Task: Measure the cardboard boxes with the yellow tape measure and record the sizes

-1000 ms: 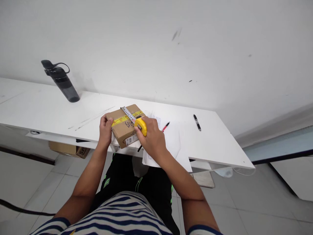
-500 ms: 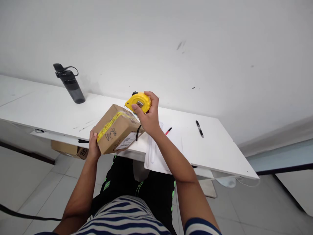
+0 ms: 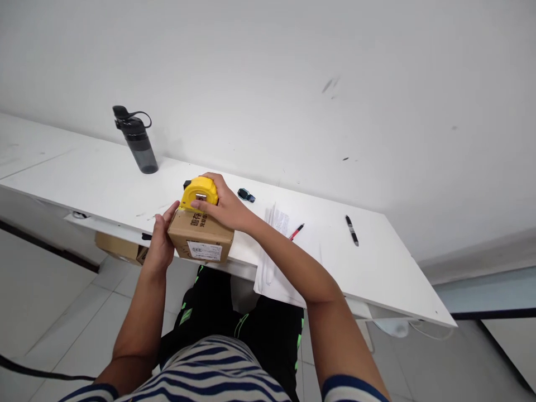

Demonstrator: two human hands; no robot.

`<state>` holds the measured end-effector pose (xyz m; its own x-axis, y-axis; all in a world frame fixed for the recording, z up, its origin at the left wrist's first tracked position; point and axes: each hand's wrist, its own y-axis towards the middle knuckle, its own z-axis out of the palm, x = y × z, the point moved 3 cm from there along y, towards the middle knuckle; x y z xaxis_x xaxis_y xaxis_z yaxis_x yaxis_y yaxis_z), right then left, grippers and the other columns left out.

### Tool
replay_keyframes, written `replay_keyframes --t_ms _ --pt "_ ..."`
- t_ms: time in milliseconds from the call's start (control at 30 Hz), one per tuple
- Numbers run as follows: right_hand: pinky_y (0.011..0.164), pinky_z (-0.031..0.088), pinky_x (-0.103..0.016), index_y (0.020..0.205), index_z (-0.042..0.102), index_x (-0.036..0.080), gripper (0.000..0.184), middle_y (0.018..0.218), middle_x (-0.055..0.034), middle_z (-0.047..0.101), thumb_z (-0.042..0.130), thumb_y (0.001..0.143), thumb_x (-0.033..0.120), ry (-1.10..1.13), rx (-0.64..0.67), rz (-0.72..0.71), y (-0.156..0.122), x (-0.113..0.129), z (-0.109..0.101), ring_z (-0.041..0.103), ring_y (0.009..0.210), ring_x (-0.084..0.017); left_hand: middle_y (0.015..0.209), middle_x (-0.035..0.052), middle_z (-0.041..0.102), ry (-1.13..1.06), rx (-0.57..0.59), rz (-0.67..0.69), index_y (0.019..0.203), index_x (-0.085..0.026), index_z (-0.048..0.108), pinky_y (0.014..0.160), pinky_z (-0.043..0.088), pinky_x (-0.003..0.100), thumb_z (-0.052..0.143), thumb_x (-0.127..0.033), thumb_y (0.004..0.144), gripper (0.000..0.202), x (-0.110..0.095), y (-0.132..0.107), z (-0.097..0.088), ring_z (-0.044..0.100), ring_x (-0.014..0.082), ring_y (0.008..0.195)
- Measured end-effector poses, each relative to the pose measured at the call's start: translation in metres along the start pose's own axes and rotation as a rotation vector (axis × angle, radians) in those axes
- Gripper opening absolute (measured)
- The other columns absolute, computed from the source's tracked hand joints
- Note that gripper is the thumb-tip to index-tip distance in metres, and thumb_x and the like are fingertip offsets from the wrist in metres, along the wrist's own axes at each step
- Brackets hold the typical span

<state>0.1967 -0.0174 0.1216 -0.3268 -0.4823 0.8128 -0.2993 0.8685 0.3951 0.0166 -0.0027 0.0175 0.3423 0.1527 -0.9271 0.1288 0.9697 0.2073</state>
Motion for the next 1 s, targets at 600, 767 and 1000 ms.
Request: replay_keyframes --t_ms 600,767,1000 --pt "0.088 0.05 -0.043 0.131 0.036 0.023 0.051 0.123 -0.0106 0.059 0.06 0.09 0.042 -0.292 0.117 0.039 -0.003 0.017 -0.008 0.06 0.104 -0.024 0.153 0.006 0.052 0.282 -0.013 0.146 0.146 -0.029 0.051 0.116 0.043 0.043 0.059 -0.037 0.09 0.056 -0.022 -0.011 0.025 0.048 0.0289 0.141" --pt "0.08 0.052 -0.041 0.132 0.037 0.023 0.053 0.119 -0.0108 0.061 0.059 0.09 0.049 -0.368 0.05 0.15 -0.033 0.021 -0.022 0.062 0.099 -0.025 0.138 0.006 0.063 0.399 0.01 0.169 0.129 -0.023 0.064 0.112 0.046 0.043 0.054 -0.033 0.089 0.042 -0.023 -0.005 0.023 0.057 0.0269 0.129" --pt "0.073 0.054 -0.04 0.133 0.039 0.026 0.055 0.125 -0.0121 0.057 0.06 0.09 0.053 -0.498 -0.061 0.289 -0.087 0.025 -0.038 0.063 0.092 -0.025 0.14 0.0044 0.062 0.536 0.046 0.188 0.131 -0.026 0.061 0.113 0.043 0.042 0.051 -0.032 0.09 0.042 -0.024 -0.003 0.019 0.055 0.0255 0.132"
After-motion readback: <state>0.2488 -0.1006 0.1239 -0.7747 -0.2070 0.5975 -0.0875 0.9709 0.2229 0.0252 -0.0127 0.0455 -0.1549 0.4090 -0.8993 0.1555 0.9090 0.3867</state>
